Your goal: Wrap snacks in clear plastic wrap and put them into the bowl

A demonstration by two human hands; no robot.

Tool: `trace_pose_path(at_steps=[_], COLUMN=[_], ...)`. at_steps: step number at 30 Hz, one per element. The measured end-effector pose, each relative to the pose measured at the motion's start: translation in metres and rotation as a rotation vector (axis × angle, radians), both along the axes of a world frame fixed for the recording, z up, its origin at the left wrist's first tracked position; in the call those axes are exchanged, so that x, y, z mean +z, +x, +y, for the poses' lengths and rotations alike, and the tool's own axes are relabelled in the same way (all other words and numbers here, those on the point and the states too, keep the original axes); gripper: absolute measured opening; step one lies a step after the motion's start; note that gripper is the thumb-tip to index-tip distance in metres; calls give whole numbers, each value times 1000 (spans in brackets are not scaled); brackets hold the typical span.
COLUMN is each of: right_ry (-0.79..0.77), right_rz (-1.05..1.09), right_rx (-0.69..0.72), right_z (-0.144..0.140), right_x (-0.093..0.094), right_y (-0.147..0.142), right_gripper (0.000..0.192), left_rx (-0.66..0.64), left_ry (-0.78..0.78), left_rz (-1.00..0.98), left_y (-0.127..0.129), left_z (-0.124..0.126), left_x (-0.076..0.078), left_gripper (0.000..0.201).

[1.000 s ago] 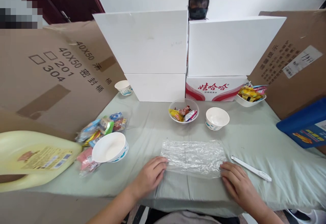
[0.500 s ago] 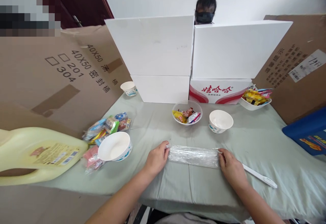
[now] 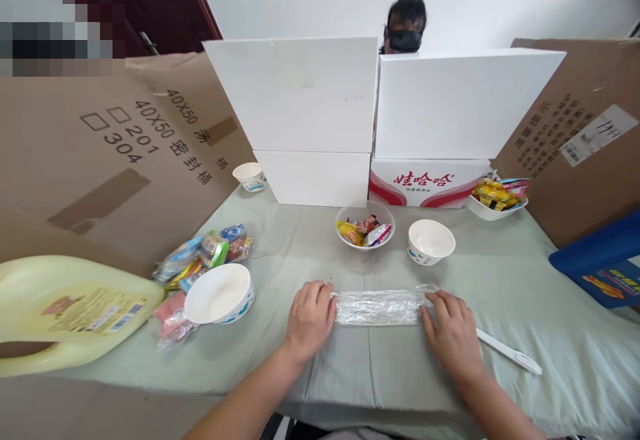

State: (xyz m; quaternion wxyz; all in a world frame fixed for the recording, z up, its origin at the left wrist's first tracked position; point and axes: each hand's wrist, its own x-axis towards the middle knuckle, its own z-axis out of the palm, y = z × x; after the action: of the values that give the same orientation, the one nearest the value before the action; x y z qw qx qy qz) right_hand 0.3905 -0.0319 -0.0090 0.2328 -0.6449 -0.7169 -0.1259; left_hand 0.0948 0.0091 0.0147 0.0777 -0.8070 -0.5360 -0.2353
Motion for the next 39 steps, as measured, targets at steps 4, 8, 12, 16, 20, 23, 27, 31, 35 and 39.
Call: trace_pose_path(at_steps=[4,8,12,16,20,23,27,31,35,39], right_ry=[5,-265,-471,-393,-265,-216,-181,-112,-202,-489], right_rz=[-32,-115,-95,-106,-169,-190,-176,-173,-63,280], right_rx=[124,432,304,166,247,285,356,425,616,712], right_z=[-3,6,16,1,-41,-75,-103,-113,-112,-96], right_x=[13,3,-12,-21,-22,-20,-20,-13,21,64], right_y=[-32,-52,-22,16,18,12,18,32,34,19], right_gripper=[26,55,75,77,82,76,58,38,21,21], left_rx=[-222,-191,-94,-5,80,42,-204,-396,-598,-802], left_ry=[-127,-214,-217,-233,-244,-254,-301,-181,-214,-366], left_rz=[-83,-94,-22,76,131,107,72,35,-113,-313], left_y=[34,54,40,14,11,32,73,94,84,65], left_z=[-15,-20,-16,-12,-14,-28,-58,-77,-77,-74], left_x=[2,-20,-33,-26,-10,-2,-10,-32,-35,-26], left_gripper=[18,26,31,38,38,28,19,28,30,46])
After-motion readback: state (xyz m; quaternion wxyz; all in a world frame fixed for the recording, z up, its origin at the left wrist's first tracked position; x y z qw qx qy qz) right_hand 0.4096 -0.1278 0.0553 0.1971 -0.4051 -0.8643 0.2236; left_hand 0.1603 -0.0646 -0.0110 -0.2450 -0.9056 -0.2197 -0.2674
